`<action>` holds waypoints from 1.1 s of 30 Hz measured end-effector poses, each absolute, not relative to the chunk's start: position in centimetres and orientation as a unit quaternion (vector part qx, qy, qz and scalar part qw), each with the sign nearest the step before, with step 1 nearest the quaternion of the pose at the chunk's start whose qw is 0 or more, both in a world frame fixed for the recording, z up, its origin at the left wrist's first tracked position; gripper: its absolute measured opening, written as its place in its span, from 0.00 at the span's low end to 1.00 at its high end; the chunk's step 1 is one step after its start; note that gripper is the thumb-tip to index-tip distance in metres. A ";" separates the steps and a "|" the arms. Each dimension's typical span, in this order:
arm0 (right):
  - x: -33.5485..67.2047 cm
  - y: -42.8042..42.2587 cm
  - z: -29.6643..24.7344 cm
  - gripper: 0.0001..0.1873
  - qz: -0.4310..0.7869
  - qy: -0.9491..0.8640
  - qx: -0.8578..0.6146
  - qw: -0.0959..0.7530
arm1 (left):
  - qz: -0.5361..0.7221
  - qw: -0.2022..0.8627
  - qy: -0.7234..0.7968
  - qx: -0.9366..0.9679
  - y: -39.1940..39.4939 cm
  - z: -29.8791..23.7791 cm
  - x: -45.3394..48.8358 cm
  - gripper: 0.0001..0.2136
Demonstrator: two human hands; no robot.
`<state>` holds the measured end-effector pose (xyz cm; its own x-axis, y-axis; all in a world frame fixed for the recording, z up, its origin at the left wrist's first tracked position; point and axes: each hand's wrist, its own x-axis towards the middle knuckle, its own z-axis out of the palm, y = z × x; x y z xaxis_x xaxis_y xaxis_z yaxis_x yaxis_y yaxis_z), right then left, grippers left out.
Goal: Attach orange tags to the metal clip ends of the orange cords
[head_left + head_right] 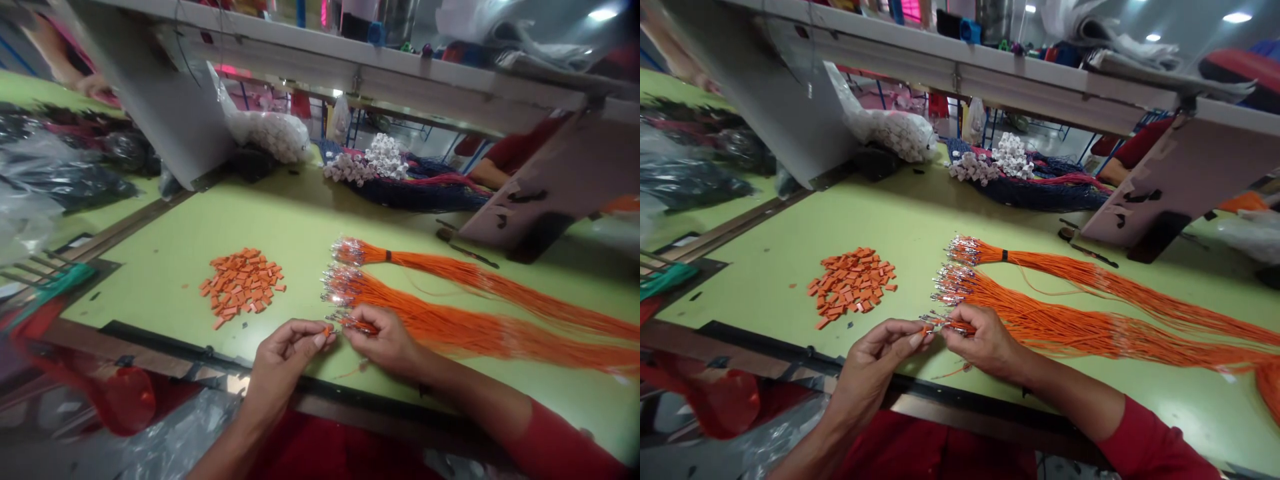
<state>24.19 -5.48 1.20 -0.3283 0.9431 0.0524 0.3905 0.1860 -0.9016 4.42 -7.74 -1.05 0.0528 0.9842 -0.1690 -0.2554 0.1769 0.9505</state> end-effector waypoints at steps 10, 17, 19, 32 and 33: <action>24.2 -5.7 1.1 0.08 0.424 -0.698 -0.478 0.323 | 0.515 0.565 0.480 0.431 -8.2 -1.6 4.6 0.08; 24.1 -6.0 0.8 0.09 0.454 -0.686 -0.475 0.314 | 0.497 0.574 0.489 0.429 -8.4 -2.0 5.2 0.10; 24.1 -5.8 0.9 0.09 0.482 -0.672 -0.467 0.312 | 0.503 0.569 0.489 0.430 -8.5 -2.0 5.3 0.10; 24.4 -4.9 0.6 0.18 0.584 -0.619 -0.421 0.314 | 0.435 0.403 0.477 0.649 -9.2 -2.0 4.4 0.03; 24.3 -4.7 0.5 0.20 0.585 -0.617 -0.416 0.323 | 0.420 0.380 0.453 0.688 -9.5 -2.1 4.1 0.04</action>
